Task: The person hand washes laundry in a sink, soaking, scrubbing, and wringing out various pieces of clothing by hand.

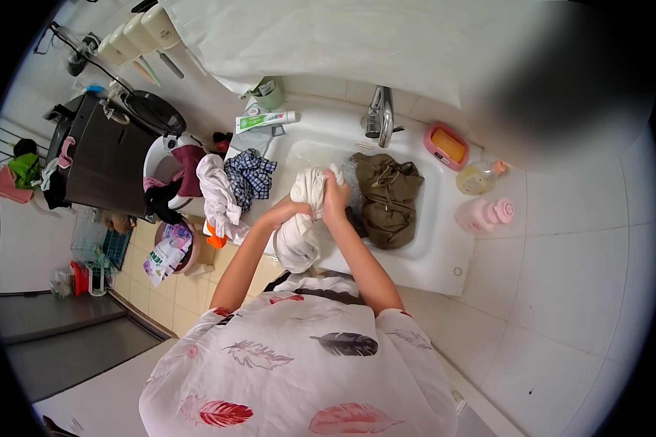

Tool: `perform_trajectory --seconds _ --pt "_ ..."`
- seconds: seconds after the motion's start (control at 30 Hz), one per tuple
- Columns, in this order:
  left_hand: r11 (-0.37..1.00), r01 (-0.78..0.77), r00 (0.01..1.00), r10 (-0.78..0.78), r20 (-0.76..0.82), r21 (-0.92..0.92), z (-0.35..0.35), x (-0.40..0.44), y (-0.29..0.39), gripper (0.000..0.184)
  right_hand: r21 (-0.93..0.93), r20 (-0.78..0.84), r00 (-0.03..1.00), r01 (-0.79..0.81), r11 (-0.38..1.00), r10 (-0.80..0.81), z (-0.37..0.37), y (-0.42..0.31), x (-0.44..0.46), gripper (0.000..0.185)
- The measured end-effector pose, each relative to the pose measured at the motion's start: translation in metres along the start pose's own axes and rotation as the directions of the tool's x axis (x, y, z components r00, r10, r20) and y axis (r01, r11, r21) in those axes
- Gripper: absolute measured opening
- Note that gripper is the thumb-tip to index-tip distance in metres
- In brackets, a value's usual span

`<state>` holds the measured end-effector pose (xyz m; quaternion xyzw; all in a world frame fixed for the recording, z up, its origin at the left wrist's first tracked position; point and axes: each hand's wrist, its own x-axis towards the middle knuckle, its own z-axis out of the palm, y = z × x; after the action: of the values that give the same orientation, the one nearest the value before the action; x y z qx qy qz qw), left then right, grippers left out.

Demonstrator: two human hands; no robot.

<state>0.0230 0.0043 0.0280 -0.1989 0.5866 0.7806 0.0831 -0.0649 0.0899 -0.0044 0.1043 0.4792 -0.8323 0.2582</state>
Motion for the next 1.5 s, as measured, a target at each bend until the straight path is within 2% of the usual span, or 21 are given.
perform_trajectory --seconds 0.2,0.27,0.3,0.37,0.4,0.43,0.47,0.5,0.57,0.67,0.73,0.77,0.83,0.93,1.07,1.13,1.23,1.27,1.33,1.4,1.5 --pt "0.989 0.015 0.999 -0.019 0.025 0.145 -0.006 0.004 -0.007 0.074 -0.065 0.060 0.996 0.063 0.996 -0.059 -0.006 0.003 0.004 0.023" --pt "0.990 0.017 1.000 -0.014 -0.026 0.137 -0.005 0.004 -0.010 0.070 -0.518 0.174 0.973 0.219 0.827 -0.149 -0.008 -0.005 0.005 0.034" --pt "0.991 0.017 0.999 -0.013 -0.030 0.133 -0.006 0.003 -0.012 0.070 -0.522 0.178 0.973 0.218 0.825 -0.144 -0.007 -0.008 0.006 0.034" --pt "0.972 -0.009 0.999 0.021 -0.049 0.236 -0.008 0.001 -0.012 0.062 -0.565 0.020 1.000 0.018 0.825 -0.008 -0.002 -0.018 0.006 0.049" --pt "0.973 -0.010 0.998 0.023 -0.054 0.231 -0.007 0.000 -0.010 0.062 -0.612 0.086 0.990 -0.038 0.790 0.114 -0.001 -0.029 -0.002 0.056" --pt "0.914 0.036 0.999 -0.020 -0.043 0.404 -0.005 -0.002 -0.009 0.055 -0.616 0.089 0.989 -0.036 0.787 0.116 -0.002 -0.029 -0.005 0.056" --pt "0.822 0.076 0.997 -0.065 -0.041 0.564 -0.002 -0.002 -0.008 0.050 -0.724 0.240 0.955 0.055 0.688 0.176 -0.002 -0.030 -0.007 0.056" --pt "0.825 0.077 0.997 -0.063 -0.046 0.560 0.001 -0.002 -0.009 0.050 -0.798 0.373 0.892 0.166 0.579 0.258 -0.002 -0.029 -0.009 0.055" --pt "0.703 0.075 0.996 -0.081 -0.025 0.707 0.006 -0.001 -0.009 0.044 -0.816 0.374 0.880 0.163 0.555 0.292 -0.007 -0.016 -0.003 0.052" --pt "0.671 0.127 0.992 -0.070 -0.108 0.731 0.007 0.001 -0.018 0.040 -0.721 0.366 0.870 0.040 0.691 0.331 -0.013 0.004 0.007 0.048" --pt "0.615 0.202 0.979 -0.104 -0.175 0.762 0.014 0.000 -0.019 0.039 -0.659 0.326 0.944 0.195 0.727 0.042 -0.017 0.019 0.009 0.033" --pt "0.562 0.230 0.970 -0.071 -0.231 0.795 0.016 0.000 -0.020 0.037 -0.659 0.331 0.943 0.198 0.726 0.043 -0.019 0.021 0.010 0.033" --pt "0.510 0.262 0.957 -0.030 -0.288 0.819 0.021 -0.002 -0.022 0.036 -0.756 0.235 0.961 0.086 0.649 0.146 -0.024 0.022 0.012 0.023" --pt "0.456 0.290 0.947 -0.010 -0.321 0.841 0.029 -0.010 -0.015 0.037 -0.801 0.183 0.980 0.100 0.591 0.083 -0.024 0.029 0.010 0.024" --pt "0.436 0.305 0.941 -0.002 -0.339 0.846 0.031 -0.018 -0.016 0.040 -0.850 0.194 0.979 0.140 0.508 0.056 -0.021 0.030 0.003 0.030" --pt "0.441 0.300 0.942 0.004 -0.336 0.846 0.027 -0.018 -0.018 0.040 -0.888 0.294 0.954 0.254 0.384 0.048 -0.020 0.030 0.005 0.035" --pt "0.414 0.320 0.943 -0.047 -0.331 0.852 0.012 -0.026 -0.011 0.034 -0.819 0.443 0.896 0.394 0.418 0.024 0.006 0.015 -0.006 0.037" --pt "0.473 0.294 0.939 0.017 -0.342 0.831 0.001 -0.028 -0.010 0.035 -0.817 0.448 0.893 0.396 0.419 0.030 0.017 0.012 -0.007 0.037" --pt "0.525 0.287 0.933 0.035 -0.358 0.801 -0.007 -0.052 0.034 0.039 -0.614 0.565 0.808 0.277 0.739 0.166 0.045 0.009 -0.004 0.036" --pt "0.530 0.229 0.924 0.144 -0.353 0.816 -0.032 -0.062 0.048 0.042 -0.521 0.622 0.773 0.292 0.802 0.123 0.078 0.005 -0.008 0.034" --pt "0.430 0.352 0.878 0.158 -0.453 0.832 -0.066 -0.085 0.090 0.051 -0.411 0.693 0.717 0.314 0.856 0.070 0.127 0.001 -0.009 0.036"
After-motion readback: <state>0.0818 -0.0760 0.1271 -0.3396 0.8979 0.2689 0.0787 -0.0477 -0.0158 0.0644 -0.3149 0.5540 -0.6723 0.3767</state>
